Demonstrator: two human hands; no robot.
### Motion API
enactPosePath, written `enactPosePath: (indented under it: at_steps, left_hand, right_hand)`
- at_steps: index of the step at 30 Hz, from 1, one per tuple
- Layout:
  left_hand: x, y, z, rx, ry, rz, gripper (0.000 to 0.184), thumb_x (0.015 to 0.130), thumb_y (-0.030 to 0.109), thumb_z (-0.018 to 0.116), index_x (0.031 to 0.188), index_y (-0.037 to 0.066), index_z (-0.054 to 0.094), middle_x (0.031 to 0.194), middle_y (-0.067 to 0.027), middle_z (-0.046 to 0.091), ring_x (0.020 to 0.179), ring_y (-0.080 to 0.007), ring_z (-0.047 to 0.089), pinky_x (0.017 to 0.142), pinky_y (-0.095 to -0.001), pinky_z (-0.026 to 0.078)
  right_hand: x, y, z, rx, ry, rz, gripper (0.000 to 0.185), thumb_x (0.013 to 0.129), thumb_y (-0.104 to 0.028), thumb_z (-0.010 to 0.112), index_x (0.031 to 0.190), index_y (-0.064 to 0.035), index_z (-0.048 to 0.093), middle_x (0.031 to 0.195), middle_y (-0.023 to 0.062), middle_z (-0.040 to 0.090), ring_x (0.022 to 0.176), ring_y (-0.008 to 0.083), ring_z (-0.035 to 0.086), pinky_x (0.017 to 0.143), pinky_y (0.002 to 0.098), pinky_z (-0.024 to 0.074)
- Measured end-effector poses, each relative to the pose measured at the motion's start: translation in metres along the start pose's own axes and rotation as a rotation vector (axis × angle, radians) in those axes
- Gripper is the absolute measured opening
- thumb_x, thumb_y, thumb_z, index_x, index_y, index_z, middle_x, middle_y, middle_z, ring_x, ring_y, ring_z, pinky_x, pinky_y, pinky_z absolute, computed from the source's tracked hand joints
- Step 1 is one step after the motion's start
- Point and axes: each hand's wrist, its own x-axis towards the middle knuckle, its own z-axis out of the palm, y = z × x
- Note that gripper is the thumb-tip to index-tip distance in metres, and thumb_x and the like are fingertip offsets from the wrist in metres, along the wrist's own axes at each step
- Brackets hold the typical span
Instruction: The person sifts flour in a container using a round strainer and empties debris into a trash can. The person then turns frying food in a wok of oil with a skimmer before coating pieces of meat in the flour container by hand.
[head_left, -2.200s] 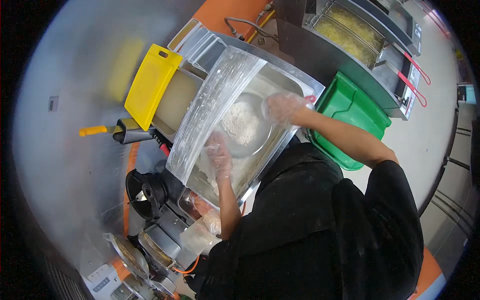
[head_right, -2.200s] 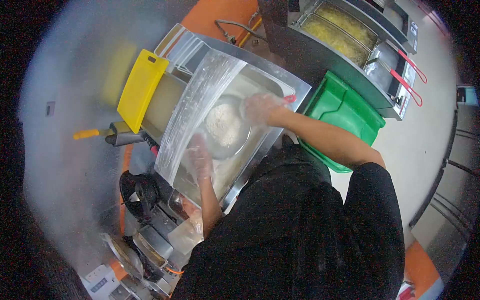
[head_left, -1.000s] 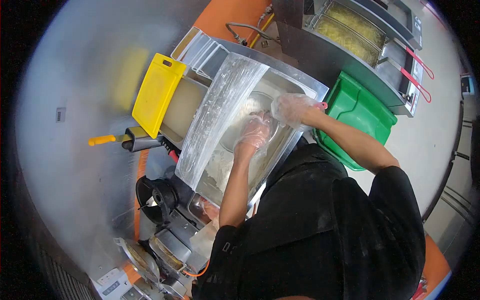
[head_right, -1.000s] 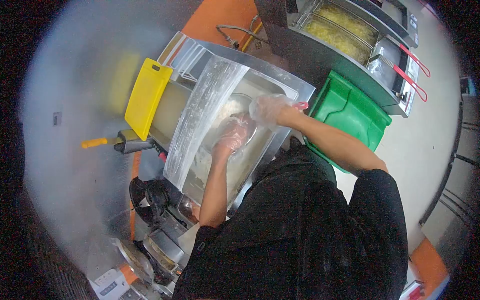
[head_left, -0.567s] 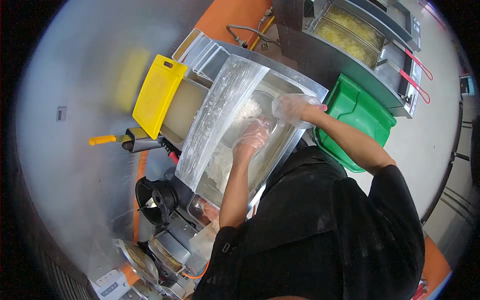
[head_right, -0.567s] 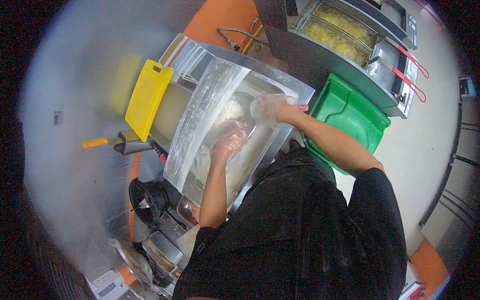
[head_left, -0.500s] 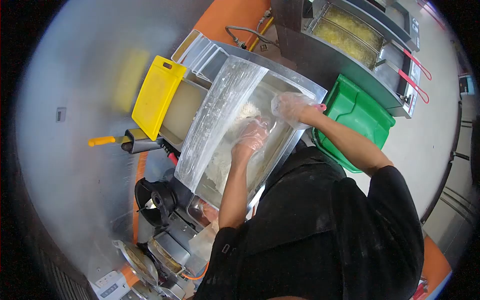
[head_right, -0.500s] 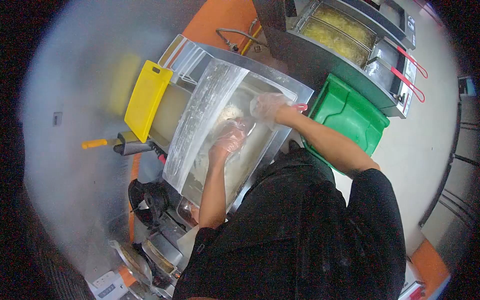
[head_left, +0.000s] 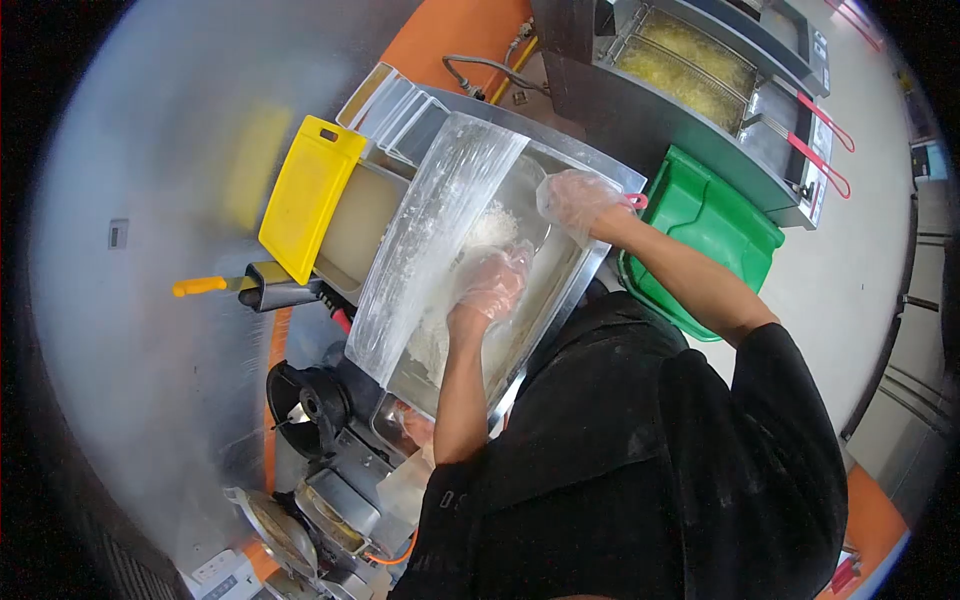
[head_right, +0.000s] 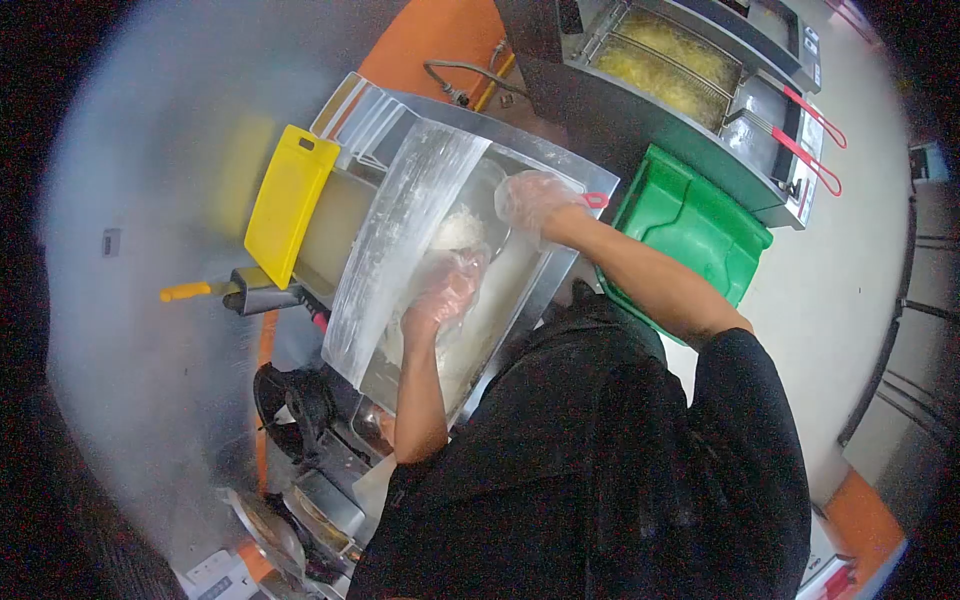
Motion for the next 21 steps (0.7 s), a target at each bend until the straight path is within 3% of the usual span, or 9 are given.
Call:
enactPosePath:
  at_steps: [2,4,7,10,13,16,19,20,21]
  left_hand:
    - [-0.014,0.0,0.006,-0.145,0.043,-0.114,0.033,0.091,0.019,0.042,0.12,0.004,0.049,0.096,-0.0235,0.061,0.085,-0.0391,0.061,0.075,-0.0435,0.049]
    - [-0.025,0.024,-0.049,-0.437,-0.046,-0.385,0.029,0.092,0.023,0.039,0.107,0.003,0.054,0.097,-0.0234,0.061,0.09,-0.0401,0.06,0.076,-0.0476,0.047]
    - [-0.037,0.032,-0.06,-0.347,-0.037,-0.439,0.033,0.092,0.025,0.04,0.105,0.002,0.059,0.098,-0.0241,0.062,0.091,-0.0415,0.059,0.077,-0.0476,0.047]
    - [-0.031,0.014,-0.037,-0.321,-0.204,-0.544,0.032,0.088,0.023,0.043,0.097,0.002,0.065,0.099,-0.0236,0.063,0.091,-0.0392,0.061,0.077,-0.0457,0.048]
    - [-0.024,-0.007,-0.014,-0.131,-0.24,-0.35,0.027,0.084,0.019,0.047,0.086,0.003,0.069,0.098,-0.0218,0.064,0.091,-0.0359,0.063,0.076,-0.0437,0.049]
    - [-0.009,-0.017,-0.015,-0.02,-0.285,-0.403,0.026,0.082,0.018,0.048,0.085,0.003,0.069,0.097,-0.0196,0.065,0.09,-0.0326,0.064,0.075,-0.043,0.05]
    - [-0.011,-0.001,-0.05,-0.112,-0.198,-0.228,0.034,0.086,0.022,0.045,0.11,0.004,0.061,0.111,-0.0249,0.059,0.103,-0.0376,0.058,0.088,-0.0452,0.044]
    - [-0.009,0.001,-0.043,-0.142,-0.147,-0.234,0.033,0.085,0.021,0.046,0.108,0.003,0.061,0.106,-0.024,0.061,0.098,-0.0367,0.059,0.084,-0.0444,0.046]
    - [-0.006,0.0,-0.032,-0.167,-0.097,-0.239,0.031,0.084,0.019,0.046,0.106,0.002,0.062,0.101,-0.023,0.062,0.094,-0.0358,0.061,0.081,-0.0437,0.047]
  right_hand:
    - [0.003,-0.001,0.0,-0.027,-0.068,-0.008,0.031,0.082,-0.023,0.046,0.08,-0.001,0.067,0.084,0.0224,0.066,0.077,0.0361,0.066,0.071,0.0442,0.0522]
    - [0.002,-0.007,-0.005,-0.054,-0.131,-0.024,0.03,0.081,-0.023,0.046,0.081,-0.001,0.067,0.084,0.0227,0.066,0.078,0.0358,0.066,0.071,0.0445,0.052]
    - [0.004,-0.009,-0.004,0.059,-0.048,0.037,0.03,0.08,-0.022,0.046,0.081,0.0,0.067,0.085,0.0228,0.066,0.08,0.0359,0.066,0.072,0.0466,0.0515]
    - [-0.002,-0.021,-0.022,0.062,-0.161,-0.092,0.032,0.08,-0.023,0.046,0.085,0.0009,0.067,0.088,0.0225,0.066,0.082,0.0367,0.065,0.075,0.048,0.0507]
    - [0.008,-0.01,0.01,0.109,-0.034,0.182,0.034,0.08,-0.025,0.044,0.09,-0.0003,0.066,0.094,0.0224,0.065,0.088,0.0371,0.064,0.08,0.0465,0.0497]
    - [0.013,-0.006,0.043,0.059,-0.229,-0.19,0.037,0.081,-0.026,0.042,0.093,-0.0007,0.065,0.1,0.0226,0.064,0.095,0.0372,0.063,0.085,0.0457,0.0481]
    - [-0.001,-0.023,-0.001,0.001,-0.245,-0.006,0.036,0.081,-0.026,0.042,0.092,-0.0005,0.065,0.103,0.0233,0.063,0.098,0.037,0.062,0.088,0.0464,0.0472]
    - [-0.002,-0.02,0.003,0.001,-0.22,0.033,0.036,0.081,-0.025,0.041,0.092,-0.0004,0.065,0.103,0.0235,0.063,0.098,0.037,0.062,0.088,0.0464,0.0472]
    - [0.014,0.005,0.051,0.027,-0.14,0.034,0.036,0.081,-0.025,0.041,0.092,-0.0003,0.065,0.102,0.0238,0.063,0.098,0.0372,0.062,0.087,0.0464,0.0475]
